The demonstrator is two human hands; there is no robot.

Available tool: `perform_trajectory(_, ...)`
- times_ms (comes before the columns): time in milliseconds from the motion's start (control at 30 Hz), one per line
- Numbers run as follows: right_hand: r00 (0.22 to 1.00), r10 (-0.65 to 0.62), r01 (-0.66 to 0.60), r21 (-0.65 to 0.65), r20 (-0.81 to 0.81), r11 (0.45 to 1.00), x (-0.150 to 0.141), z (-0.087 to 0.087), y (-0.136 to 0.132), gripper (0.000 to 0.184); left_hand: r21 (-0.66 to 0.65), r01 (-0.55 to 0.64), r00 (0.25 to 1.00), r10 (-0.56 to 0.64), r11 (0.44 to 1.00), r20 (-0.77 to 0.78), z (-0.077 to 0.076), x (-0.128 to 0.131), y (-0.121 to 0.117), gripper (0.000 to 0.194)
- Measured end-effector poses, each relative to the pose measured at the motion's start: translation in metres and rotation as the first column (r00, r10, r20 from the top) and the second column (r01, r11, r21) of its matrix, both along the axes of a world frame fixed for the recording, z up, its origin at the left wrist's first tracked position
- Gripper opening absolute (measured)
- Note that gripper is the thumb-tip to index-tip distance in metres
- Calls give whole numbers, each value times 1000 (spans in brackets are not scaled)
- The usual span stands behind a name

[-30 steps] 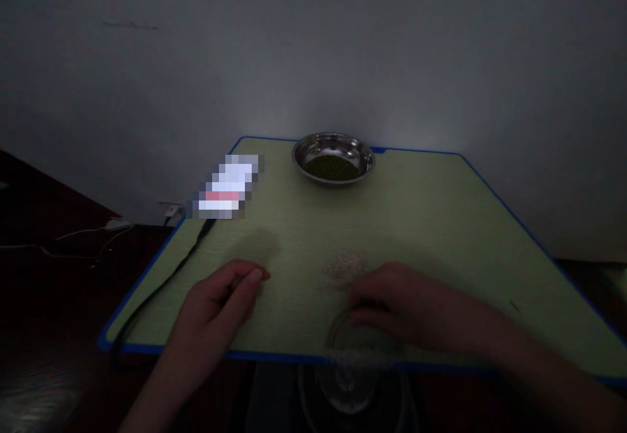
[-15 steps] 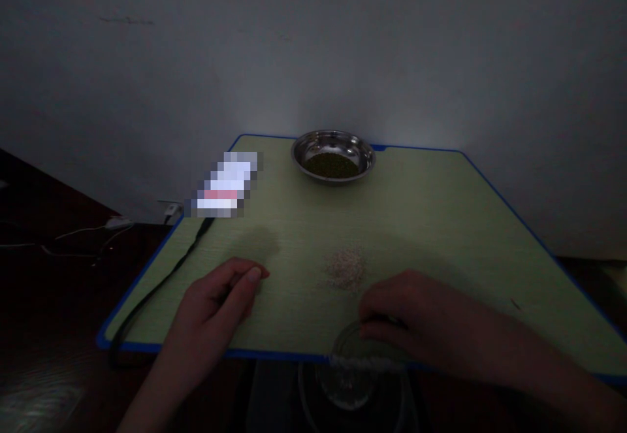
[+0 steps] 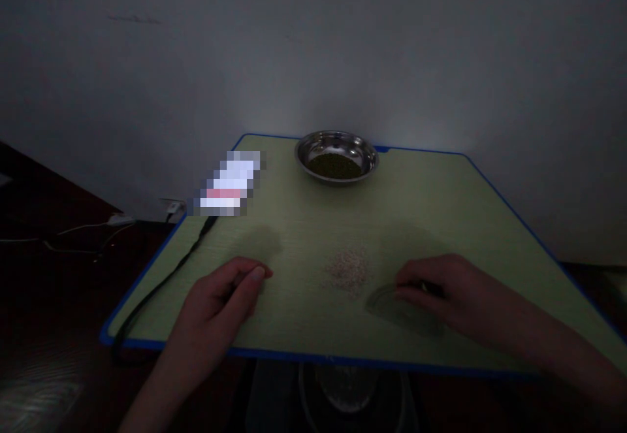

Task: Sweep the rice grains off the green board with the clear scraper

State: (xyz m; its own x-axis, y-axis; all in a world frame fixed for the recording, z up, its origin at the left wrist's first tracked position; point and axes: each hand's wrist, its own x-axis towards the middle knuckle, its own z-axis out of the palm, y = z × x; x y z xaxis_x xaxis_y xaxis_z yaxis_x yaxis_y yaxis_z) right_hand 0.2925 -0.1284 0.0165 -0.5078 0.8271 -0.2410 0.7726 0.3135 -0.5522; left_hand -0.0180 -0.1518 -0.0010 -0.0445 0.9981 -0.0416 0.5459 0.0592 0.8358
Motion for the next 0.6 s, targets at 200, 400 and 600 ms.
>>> perform_trajectory(200, 999, -16, 14, 82, 31, 997, -19, 0, 4, 23, 9, 10, 1000, -10, 1000, -6, 0, -1, 0, 32)
perform_trajectory(400, 996, 41, -54, 173, 77, 984, -39, 3, 12, 22, -10, 6, 1000, -6, 1000, 2, 1, 1, 0, 33)
perform_trajectory(600, 988, 137, -150, 211, 77, 966, -58, 3, 20, 19, 9, 22, 1000, -22, 1000, -7, 2, 2, 0, 30)
